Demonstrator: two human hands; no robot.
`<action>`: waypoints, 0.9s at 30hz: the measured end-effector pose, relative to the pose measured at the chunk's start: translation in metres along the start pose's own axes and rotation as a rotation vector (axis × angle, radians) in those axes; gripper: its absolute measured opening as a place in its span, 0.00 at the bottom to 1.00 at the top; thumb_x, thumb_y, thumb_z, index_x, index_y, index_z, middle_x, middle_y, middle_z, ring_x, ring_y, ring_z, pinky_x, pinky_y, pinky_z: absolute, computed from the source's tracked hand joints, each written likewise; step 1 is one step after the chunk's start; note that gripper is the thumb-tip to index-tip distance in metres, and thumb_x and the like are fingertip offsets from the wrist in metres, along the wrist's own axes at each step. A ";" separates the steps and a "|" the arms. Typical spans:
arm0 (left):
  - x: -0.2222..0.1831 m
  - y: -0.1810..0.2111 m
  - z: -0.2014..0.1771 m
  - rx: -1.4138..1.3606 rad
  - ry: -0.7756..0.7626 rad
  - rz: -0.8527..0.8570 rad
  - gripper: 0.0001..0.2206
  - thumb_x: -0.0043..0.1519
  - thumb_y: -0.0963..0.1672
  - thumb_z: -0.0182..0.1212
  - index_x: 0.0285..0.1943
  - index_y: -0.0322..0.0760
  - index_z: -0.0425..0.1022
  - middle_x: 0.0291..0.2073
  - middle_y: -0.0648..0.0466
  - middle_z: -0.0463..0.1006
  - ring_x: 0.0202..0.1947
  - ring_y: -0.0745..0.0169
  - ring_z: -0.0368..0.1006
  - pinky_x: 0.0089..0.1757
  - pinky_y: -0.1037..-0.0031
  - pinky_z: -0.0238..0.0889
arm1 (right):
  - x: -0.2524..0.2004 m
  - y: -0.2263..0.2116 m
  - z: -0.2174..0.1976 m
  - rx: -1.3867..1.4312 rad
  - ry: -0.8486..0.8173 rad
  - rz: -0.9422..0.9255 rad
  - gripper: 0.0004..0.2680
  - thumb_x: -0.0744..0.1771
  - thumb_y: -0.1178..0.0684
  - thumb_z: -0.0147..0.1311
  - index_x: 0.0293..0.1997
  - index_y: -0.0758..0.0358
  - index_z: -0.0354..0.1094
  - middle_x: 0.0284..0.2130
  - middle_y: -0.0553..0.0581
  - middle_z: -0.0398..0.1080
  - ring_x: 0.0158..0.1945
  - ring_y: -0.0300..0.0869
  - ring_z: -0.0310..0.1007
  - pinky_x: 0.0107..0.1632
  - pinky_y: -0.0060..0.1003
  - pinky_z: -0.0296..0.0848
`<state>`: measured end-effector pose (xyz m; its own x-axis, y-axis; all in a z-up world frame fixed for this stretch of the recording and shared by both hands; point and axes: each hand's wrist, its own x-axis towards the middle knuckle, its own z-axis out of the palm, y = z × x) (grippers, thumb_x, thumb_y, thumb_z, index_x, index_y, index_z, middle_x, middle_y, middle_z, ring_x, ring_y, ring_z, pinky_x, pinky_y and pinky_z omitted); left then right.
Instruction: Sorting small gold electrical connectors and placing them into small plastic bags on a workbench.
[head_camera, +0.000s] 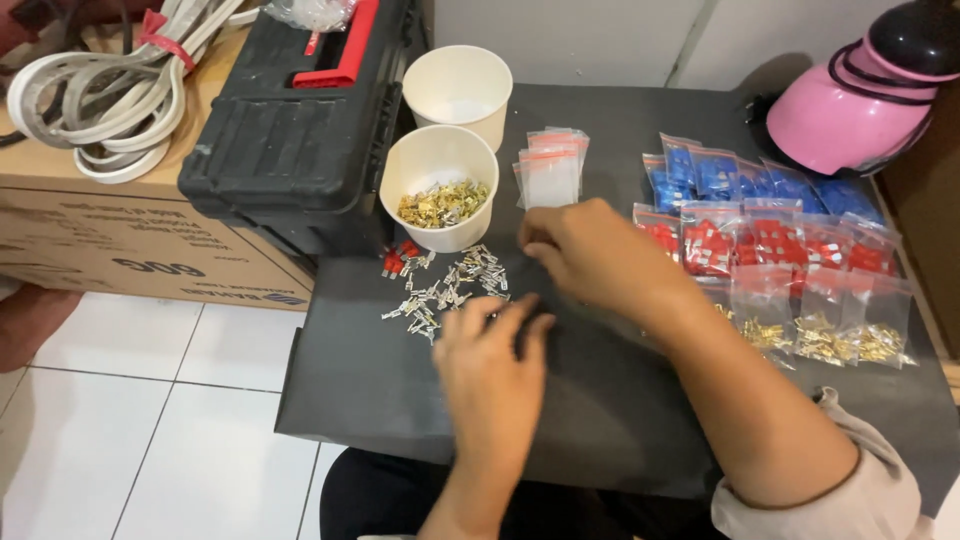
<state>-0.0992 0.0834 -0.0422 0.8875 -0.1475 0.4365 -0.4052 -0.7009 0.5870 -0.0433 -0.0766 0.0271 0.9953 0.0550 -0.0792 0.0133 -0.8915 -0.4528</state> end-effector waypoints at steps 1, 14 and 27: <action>0.005 -0.006 -0.010 0.001 0.003 -0.002 0.11 0.57 0.49 0.70 0.48 0.55 0.85 0.40 0.61 0.75 0.42 0.53 0.70 0.37 0.55 0.61 | 0.000 -0.006 0.005 -0.001 -0.001 -0.003 0.04 0.67 0.54 0.51 0.40 0.54 0.73 0.34 0.58 0.79 0.41 0.56 0.76 0.41 0.51 0.69; 0.018 -0.034 -0.034 0.137 0.016 -0.100 0.12 0.60 0.50 0.68 0.50 0.51 0.85 0.47 0.56 0.69 0.46 0.47 0.62 0.36 0.54 0.57 | 0.006 -0.009 0.038 0.004 0.047 -0.321 0.08 0.67 0.57 0.53 0.46 0.56 0.78 0.43 0.54 0.70 0.42 0.50 0.75 0.38 0.47 0.73; 0.019 -0.036 -0.033 0.068 0.070 -0.160 0.09 0.61 0.44 0.68 0.50 0.44 0.81 0.44 0.55 0.68 0.44 0.51 0.64 0.40 0.63 0.56 | 0.004 -0.035 0.038 -0.078 0.104 -0.317 0.07 0.66 0.53 0.59 0.46 0.60 0.76 0.39 0.59 0.74 0.42 0.51 0.78 0.43 0.39 0.78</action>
